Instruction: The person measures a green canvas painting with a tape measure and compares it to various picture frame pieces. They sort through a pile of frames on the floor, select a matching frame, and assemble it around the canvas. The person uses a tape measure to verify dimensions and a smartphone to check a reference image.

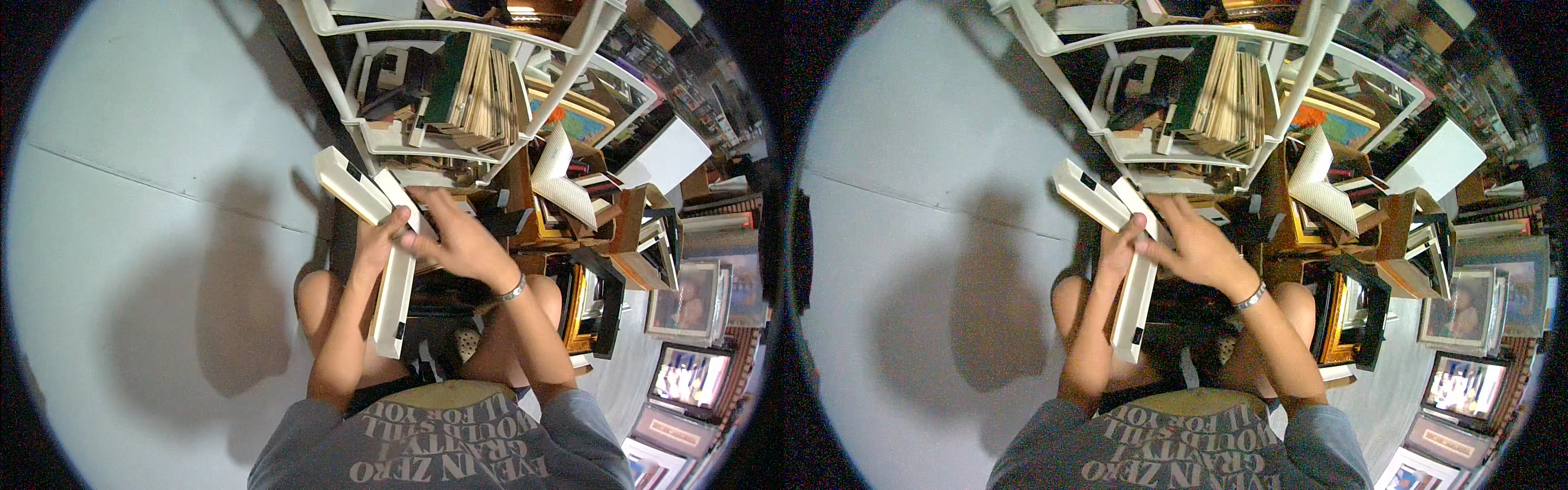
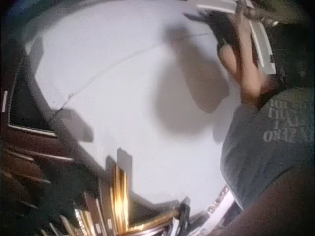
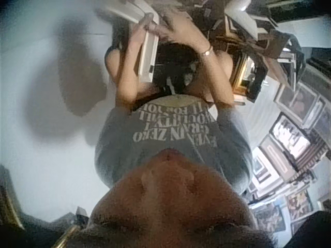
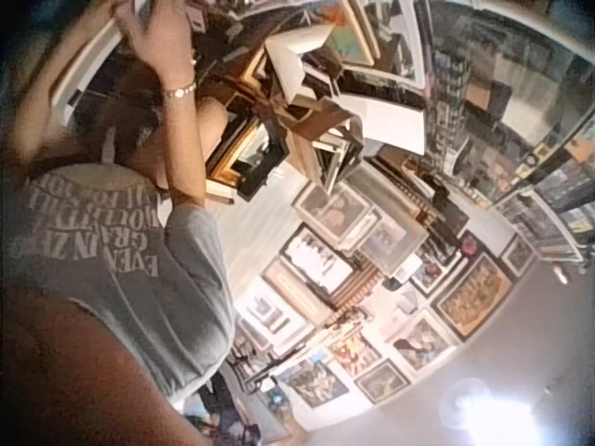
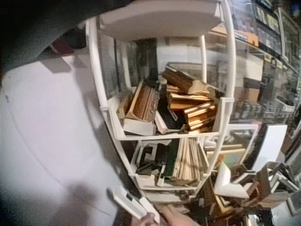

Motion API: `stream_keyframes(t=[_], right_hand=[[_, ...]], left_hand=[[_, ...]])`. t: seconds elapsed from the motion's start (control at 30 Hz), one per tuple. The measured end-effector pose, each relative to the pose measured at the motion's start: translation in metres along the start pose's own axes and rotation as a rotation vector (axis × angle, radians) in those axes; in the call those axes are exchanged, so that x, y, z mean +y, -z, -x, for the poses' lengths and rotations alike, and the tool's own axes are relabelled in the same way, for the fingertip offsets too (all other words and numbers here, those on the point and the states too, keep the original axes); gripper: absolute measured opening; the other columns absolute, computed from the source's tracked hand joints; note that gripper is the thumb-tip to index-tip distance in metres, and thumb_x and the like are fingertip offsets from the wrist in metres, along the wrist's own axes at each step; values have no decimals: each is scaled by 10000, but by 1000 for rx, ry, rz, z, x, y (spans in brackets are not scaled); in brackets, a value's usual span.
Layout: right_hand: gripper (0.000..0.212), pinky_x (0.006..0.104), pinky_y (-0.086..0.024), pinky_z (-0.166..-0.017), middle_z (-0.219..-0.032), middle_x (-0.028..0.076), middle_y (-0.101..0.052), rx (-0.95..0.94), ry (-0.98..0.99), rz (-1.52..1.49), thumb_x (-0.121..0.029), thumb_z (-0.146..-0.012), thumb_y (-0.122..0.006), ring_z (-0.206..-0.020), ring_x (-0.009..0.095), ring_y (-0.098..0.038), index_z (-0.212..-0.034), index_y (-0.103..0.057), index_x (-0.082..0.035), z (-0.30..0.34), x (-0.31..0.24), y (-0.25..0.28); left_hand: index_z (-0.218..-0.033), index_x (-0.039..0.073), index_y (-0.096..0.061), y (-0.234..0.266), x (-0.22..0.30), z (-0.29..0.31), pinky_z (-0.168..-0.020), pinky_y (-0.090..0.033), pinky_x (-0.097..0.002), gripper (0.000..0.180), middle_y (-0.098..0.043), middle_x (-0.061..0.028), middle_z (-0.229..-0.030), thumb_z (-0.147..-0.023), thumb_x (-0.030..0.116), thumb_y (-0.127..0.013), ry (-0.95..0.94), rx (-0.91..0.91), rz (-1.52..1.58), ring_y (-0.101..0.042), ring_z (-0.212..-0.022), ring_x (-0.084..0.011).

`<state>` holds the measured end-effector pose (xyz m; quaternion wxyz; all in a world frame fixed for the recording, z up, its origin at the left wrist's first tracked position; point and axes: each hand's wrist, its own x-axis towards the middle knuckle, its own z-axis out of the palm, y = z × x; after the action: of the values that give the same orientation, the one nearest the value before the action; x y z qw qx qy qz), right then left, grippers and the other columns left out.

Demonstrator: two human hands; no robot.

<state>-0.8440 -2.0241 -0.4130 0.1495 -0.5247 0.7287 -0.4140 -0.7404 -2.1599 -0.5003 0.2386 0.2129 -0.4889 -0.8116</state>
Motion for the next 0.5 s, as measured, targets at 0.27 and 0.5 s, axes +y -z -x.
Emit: stream_keyframes(t=[0.27, 0.5], right_hand=[[563, 468, -473, -885, -1130, 316, -588, 58, -181, -196, -232, -924, -602, -1058, 457, -585, -1363, -336, 0, 14, 40, -32], [395, 493, -493, -768, -915, 290, -633, 31, -329, -178, -203, -941, -561, -880, 464, -619, -1240, -404, 1, 7, 34, -27]], left_hand=[[-1150, -21, -586, -5, -5, -9, -842, -473, -277, 527, -625, -59, -1055, -805, 313, -805, -20, -57, -116, -585, -969, -134], [-1163, -25, -580, -10, -4, -5, -844, -461, -274, 484, -623, -46, -1052, -889, 352, -709, 0, -10, -131, -571, -974, -127]])
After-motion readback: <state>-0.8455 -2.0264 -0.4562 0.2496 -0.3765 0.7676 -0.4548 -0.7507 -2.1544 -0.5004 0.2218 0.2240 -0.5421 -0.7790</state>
